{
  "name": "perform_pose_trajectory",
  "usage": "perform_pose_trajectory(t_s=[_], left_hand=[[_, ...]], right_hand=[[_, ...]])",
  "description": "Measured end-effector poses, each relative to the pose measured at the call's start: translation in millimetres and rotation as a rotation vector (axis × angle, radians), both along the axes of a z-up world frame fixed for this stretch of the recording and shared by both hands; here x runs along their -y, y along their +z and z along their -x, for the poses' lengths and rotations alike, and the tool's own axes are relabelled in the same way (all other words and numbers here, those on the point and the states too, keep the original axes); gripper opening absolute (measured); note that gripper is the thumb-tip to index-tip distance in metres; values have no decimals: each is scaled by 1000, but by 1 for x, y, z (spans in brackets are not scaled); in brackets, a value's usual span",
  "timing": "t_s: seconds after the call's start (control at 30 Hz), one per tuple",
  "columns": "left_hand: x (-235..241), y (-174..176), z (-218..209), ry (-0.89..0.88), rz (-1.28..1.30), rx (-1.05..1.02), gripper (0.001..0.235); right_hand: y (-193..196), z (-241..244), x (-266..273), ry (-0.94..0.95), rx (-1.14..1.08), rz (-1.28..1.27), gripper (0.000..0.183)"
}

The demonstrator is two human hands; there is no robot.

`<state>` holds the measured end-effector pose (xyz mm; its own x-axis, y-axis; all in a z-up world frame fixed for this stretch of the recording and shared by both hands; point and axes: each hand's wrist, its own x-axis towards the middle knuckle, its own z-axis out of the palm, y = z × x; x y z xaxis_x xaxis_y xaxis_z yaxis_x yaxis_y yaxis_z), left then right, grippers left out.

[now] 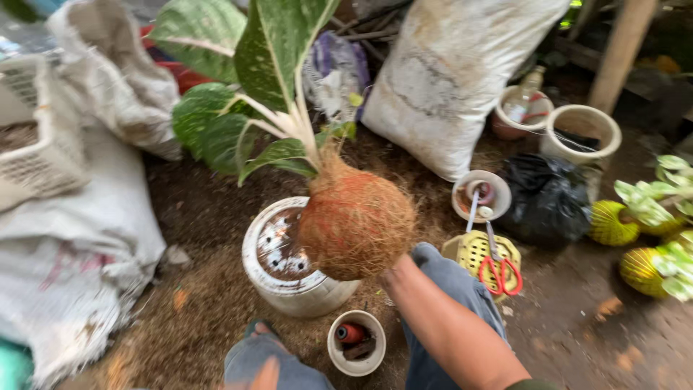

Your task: The person holds a potted plant with a coconut husk root ball and uses a small brush to scrub the surface, removing loose fibers. The person rotates the root ball to clean different sides and occasionally brushes the leaves.

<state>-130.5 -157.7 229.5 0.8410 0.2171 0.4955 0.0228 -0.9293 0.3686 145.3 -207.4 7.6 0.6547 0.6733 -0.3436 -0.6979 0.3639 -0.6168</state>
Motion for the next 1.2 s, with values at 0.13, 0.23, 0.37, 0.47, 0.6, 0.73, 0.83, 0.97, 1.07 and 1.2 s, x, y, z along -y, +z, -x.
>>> perform_pose_trajectory(t_s=[0.13,0.23,0.37,0.47,0.6,0.73,0.83,0.97,1.07,1.2], left_hand=[[-44,-90,-50,191,1022,-104,69],[-63,-183,-79,92,1722,4,83],[-54,-235,-65,-120,2017,88,87],[-36,-230,-36,-183,1737,196,95],[-30,-224,-15,-54,1686,236,79],[-29,-216,2,-308,1869,330,72],[-22,-205,10,-409,1924,309,70],[-5,-202,23,-521,1940,259,71],[2,-204,27,-559,1933,295,71],[-5,-207,24,-545,2026,435,68]], right_hand=[[-10,-2,-10,98,-9,-31,39],[-22,3,1,174,-43,-20,38],[-40,30,21,223,-65,-9,38],[-43,47,37,149,28,2,38],[-23,73,48,107,143,183,41],[23,86,64,181,449,244,37],[57,64,51,295,829,278,16],[59,47,29,257,1150,377,21],[29,44,16,398,940,538,36],[-25,64,24,503,42,406,44]])
